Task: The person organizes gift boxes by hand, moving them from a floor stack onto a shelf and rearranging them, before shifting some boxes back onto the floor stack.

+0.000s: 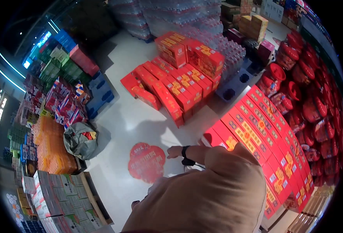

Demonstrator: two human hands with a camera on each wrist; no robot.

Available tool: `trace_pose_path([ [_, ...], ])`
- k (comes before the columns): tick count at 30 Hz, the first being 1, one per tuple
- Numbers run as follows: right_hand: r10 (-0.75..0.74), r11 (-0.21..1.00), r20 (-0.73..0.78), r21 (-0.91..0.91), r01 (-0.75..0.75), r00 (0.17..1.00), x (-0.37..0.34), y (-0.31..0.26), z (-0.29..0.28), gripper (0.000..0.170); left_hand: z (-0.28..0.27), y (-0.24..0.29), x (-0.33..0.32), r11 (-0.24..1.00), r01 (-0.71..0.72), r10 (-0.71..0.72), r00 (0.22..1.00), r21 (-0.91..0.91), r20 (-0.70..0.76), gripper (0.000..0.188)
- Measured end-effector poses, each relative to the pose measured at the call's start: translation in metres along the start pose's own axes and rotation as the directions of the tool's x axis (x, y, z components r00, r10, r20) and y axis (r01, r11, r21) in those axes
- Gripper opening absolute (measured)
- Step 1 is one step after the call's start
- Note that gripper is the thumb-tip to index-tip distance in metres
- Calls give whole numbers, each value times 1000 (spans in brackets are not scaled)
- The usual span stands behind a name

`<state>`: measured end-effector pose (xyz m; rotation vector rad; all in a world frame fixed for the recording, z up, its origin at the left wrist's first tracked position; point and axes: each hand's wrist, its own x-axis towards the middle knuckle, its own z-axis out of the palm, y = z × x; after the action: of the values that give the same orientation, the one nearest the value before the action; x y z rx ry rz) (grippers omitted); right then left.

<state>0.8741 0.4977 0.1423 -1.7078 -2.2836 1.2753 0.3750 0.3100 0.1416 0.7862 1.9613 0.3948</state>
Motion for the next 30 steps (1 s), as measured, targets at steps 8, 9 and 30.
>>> trace_pose_path([
  [8,90,994,185,50,-101,979,59,48,-66,61,45,102,85,992,-59,42,988,114,146,19],
  [9,121,988,176,73,-135,977,71,65,-72,63,50,108,104,982,-48,18,986,182,164,20],
  [30,894,412,-408,587,-697,185,-10,258,-362,79,223,860,474,296,-754,618,619,586,485,50],
])
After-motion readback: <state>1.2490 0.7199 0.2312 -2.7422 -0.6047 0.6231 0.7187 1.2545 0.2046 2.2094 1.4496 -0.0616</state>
